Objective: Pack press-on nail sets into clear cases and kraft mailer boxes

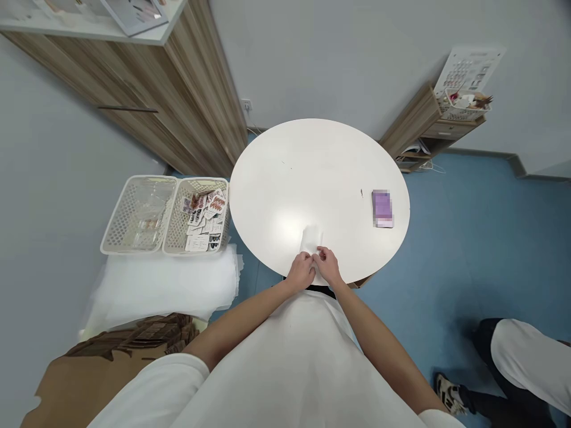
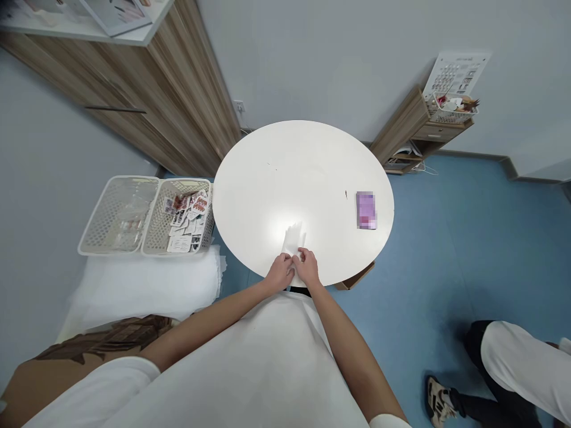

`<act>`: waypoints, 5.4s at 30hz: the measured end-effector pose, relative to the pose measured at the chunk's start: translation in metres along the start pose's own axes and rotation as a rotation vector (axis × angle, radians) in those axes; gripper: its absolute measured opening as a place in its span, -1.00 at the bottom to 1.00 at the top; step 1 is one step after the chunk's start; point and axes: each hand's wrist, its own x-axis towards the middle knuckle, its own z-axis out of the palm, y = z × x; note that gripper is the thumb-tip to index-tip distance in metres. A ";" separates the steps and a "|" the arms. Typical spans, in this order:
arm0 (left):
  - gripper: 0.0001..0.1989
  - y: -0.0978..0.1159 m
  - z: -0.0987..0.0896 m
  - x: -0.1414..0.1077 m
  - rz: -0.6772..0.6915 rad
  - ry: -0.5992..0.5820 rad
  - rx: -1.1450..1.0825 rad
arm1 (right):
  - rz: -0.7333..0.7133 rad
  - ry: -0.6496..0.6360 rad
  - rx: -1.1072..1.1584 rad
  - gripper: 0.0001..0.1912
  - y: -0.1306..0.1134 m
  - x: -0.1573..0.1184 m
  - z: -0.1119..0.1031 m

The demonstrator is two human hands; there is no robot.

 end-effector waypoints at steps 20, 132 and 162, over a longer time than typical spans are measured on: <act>-0.52 -0.016 -0.014 0.006 0.139 0.003 0.271 | -0.399 -0.076 -0.270 -0.43 0.009 -0.014 -0.009; -0.66 -0.060 -0.049 -0.089 -0.772 0.923 -0.441 | -0.357 -0.557 -0.070 -0.24 -0.088 0.044 0.085; -0.56 -0.098 -0.068 -0.332 -1.258 0.861 -0.054 | -1.267 -0.932 -0.648 -0.58 -0.207 -0.150 0.257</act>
